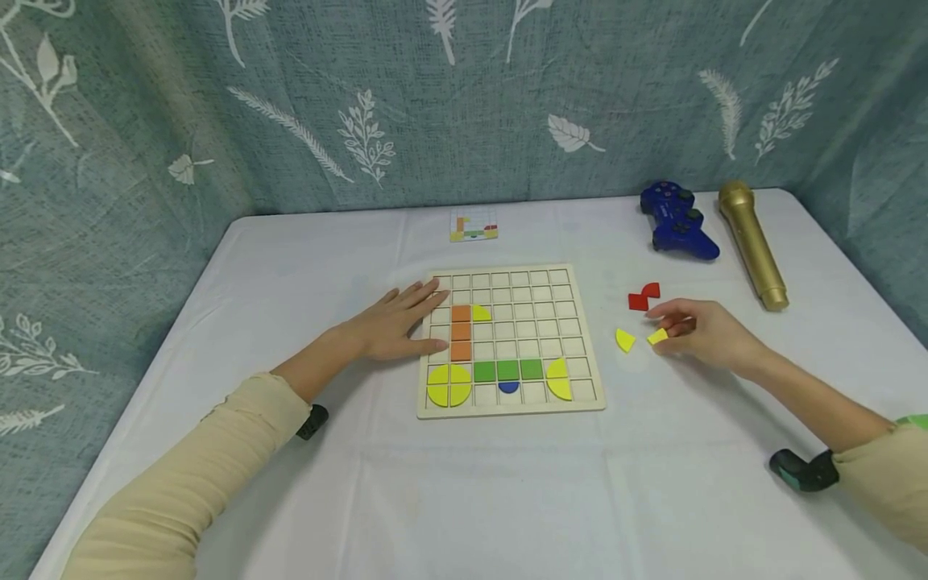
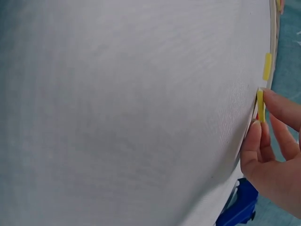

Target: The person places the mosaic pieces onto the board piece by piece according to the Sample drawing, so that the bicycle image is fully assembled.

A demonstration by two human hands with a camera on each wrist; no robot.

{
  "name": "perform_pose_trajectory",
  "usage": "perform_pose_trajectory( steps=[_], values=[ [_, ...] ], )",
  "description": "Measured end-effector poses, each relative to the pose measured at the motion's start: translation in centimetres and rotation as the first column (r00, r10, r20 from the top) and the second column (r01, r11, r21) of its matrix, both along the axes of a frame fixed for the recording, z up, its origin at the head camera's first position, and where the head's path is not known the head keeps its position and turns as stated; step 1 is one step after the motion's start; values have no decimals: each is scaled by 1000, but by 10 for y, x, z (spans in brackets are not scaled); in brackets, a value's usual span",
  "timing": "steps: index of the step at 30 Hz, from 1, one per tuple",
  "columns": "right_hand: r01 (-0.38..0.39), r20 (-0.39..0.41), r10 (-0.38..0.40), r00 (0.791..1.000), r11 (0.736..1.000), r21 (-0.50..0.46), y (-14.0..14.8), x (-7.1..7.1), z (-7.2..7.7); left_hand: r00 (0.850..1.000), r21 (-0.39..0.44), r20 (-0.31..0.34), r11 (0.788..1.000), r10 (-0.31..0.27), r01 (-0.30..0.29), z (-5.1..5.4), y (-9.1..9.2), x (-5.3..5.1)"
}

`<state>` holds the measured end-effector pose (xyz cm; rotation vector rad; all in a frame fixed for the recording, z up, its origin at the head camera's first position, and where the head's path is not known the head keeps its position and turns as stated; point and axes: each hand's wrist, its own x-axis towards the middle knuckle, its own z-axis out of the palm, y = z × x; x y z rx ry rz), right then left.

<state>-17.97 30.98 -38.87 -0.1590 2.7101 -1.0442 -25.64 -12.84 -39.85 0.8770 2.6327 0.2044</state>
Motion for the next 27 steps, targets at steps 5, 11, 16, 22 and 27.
perform_pose_trajectory(
  steps=[5, 11, 16, 22, 27],
  values=[
    [4, -23, -4, 1000, 1000, 17, -1, 1, 0, 1000, -1, 0, 1000, 0, 0, 0, 0, 0],
    [42, -33, -41, 999, 999, 27, -1, 2, 0, 1000, -6, -5, 1000, 2, -2, 1, 1, 1],
    [62, 10, -62, 998, 997, -38, -7, 5, 6, 1000, -3, 0, 1000, 7, -7, 2, 1, 1],
    [53, 157, -28, 987, 986, -160, -25, 13, 11, 1000, 0, 0, 1000, 7, -7, 1, 1, 0],
    [52, 245, 10, 970, 968, -244, -40, 20, 8, 1000, -1, 3, 1000, 8, -8, 0, 0, 1]
  ],
)
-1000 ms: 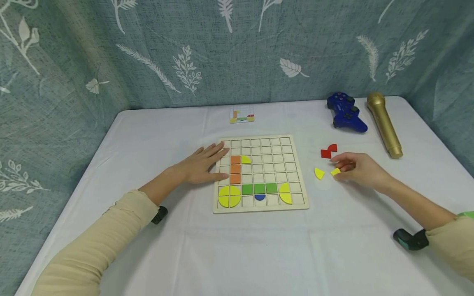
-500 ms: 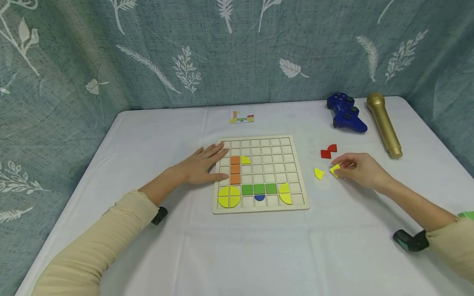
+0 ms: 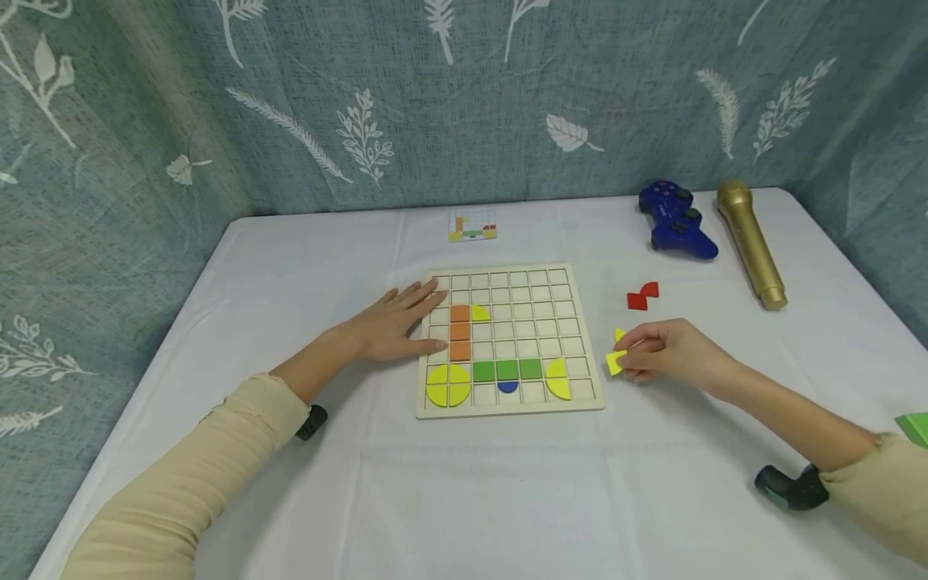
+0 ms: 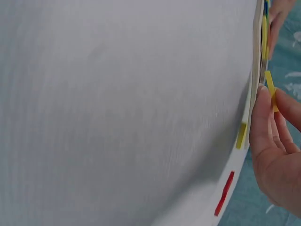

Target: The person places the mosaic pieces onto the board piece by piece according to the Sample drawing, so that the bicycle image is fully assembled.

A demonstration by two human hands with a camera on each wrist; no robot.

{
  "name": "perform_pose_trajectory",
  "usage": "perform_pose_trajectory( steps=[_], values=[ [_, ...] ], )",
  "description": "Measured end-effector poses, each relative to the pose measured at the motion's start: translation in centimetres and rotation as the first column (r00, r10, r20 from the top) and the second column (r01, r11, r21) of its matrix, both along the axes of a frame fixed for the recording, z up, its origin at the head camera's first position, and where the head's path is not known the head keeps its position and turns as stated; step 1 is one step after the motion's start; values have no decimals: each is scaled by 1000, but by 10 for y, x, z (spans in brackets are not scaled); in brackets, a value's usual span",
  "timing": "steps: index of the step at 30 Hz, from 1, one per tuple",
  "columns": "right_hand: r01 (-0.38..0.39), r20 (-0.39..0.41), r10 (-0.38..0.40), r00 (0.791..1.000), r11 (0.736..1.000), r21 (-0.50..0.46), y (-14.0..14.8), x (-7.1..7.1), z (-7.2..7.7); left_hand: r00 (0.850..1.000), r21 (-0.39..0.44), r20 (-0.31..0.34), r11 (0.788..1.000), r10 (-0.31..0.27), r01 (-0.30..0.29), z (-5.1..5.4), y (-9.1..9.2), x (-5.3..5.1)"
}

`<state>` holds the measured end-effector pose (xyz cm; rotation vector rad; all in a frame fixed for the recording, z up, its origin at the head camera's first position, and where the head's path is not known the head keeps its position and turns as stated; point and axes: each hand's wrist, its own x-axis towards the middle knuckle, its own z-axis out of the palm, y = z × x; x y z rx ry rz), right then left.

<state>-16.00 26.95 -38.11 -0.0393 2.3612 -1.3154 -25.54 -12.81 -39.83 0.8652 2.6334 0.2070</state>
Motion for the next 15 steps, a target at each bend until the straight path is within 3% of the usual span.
perform_pose_trajectory(
  steps=[8, 15],
  values=[
    [-36, 35, 39, 999, 995, -92, -17, 7, -5, 1000, -1, 1, 1000, 0, 0, 2, -1, 2],
    [-67, 13, 68, 998, 995, -74, -28, 9, -7, 1000, 14, -2, 1000, -13, 13, 1, -1, 2]
  ],
)
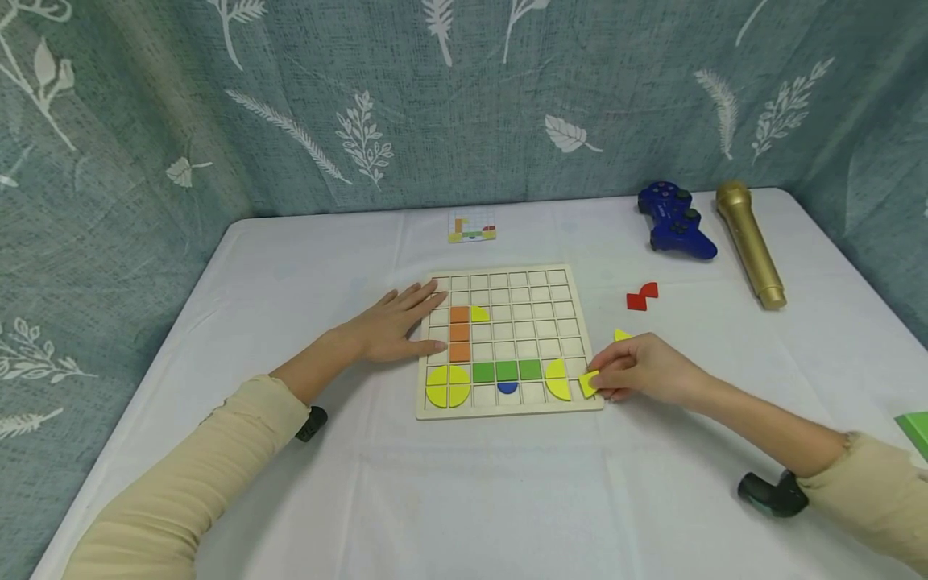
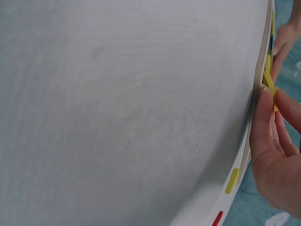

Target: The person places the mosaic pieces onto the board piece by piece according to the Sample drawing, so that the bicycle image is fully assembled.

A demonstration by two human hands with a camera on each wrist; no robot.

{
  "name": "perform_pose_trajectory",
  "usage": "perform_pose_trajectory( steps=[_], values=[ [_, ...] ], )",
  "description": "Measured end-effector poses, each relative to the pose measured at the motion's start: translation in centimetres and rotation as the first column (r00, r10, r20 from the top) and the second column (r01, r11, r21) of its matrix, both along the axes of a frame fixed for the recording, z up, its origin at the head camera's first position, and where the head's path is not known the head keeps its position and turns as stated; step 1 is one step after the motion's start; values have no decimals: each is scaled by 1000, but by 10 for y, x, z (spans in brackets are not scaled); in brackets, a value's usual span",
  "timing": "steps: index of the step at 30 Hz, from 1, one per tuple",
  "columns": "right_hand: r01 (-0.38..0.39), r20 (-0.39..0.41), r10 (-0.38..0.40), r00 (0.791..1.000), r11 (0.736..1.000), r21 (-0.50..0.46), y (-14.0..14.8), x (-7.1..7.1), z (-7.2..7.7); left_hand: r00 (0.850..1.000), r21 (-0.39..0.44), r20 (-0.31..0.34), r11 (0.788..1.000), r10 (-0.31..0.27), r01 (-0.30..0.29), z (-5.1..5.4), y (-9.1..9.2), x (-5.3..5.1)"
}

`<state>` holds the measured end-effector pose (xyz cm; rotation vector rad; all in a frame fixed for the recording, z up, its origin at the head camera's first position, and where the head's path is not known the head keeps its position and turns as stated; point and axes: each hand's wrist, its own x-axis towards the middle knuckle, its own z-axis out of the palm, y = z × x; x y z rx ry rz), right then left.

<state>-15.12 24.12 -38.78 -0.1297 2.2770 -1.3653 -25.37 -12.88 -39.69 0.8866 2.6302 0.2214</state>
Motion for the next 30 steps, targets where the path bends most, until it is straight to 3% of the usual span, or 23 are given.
perform_pose_trajectory(
  steps=[8, 14, 24, 30],
  values=[
    [-48, -79, 53, 995, 997, 55, -6, 1, -3, 1000, -11, 9, 1000, 13, -13, 0, 0, 0],
    [-61, -89, 67, 994, 996, 68, -8, 1, -2, 1000, -3, -1, 1000, 1, -1, -1, 0, -1],
    [-47, 59, 46, 997, 999, 15, -7, -4, 4, 1000, -1, -2, 1000, -5, 5, 0, -1, -1],
    [-79, 134, 90, 987, 993, -87, 8, -11, 5, 1000, -3, 8, 1000, -9, 9, 1, 0, -1]
  ],
)
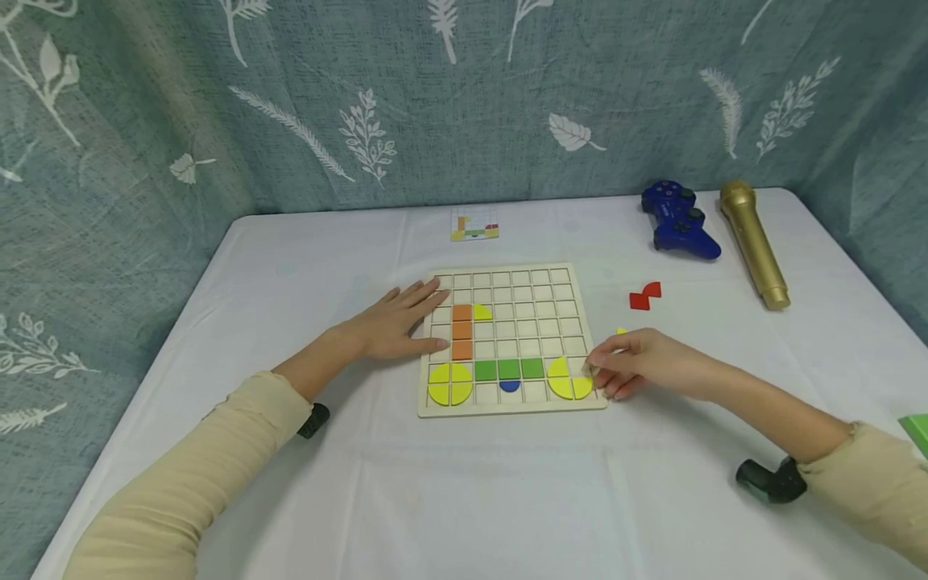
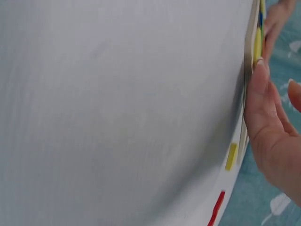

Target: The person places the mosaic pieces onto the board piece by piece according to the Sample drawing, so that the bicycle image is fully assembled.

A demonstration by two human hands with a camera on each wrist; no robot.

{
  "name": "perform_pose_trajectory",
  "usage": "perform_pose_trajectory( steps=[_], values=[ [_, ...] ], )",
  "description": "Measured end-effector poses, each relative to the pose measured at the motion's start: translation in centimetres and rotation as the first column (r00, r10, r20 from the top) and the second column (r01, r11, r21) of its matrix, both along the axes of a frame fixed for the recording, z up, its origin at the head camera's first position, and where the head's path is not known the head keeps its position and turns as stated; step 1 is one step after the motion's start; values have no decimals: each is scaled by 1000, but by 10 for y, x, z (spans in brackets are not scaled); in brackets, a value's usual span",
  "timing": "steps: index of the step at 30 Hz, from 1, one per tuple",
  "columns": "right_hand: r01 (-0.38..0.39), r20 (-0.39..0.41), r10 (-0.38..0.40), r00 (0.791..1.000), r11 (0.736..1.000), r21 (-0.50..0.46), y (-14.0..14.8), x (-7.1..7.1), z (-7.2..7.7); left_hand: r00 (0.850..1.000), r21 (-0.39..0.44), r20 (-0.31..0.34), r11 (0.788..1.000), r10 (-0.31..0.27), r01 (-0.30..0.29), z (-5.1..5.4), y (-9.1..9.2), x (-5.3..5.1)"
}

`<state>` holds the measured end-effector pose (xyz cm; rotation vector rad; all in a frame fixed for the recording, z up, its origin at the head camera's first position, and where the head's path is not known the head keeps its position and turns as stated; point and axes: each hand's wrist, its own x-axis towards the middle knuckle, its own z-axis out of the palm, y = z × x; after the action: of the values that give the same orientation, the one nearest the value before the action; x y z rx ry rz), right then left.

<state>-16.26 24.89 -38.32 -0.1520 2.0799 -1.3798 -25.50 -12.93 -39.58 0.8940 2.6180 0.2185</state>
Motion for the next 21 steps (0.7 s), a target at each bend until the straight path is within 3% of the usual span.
perform_pose_trajectory(
  steps=[5, 14, 17, 21],
  values=[
    [20, -5, -21, 1000, 999, -42, 15, -6, 7, 1000, -11, -5, 1000, 1, -1, -1, 0, 0],
    [184, -152, -175, 973, 982, 45, 39, -22, 16, 1000, -8, -4, 1000, 3, -3, 0, 0, 0],
    [202, -198, -182, 963, 976, 83, 43, -25, 15, 1000, -5, -2, 1000, 5, -5, 0, 0, 0],
    [185, -270, -134, 954, 968, 171, 44, -26, 9, 1000, -7, 0, 1000, 12, -12, 0, 1, 0]
  ],
)
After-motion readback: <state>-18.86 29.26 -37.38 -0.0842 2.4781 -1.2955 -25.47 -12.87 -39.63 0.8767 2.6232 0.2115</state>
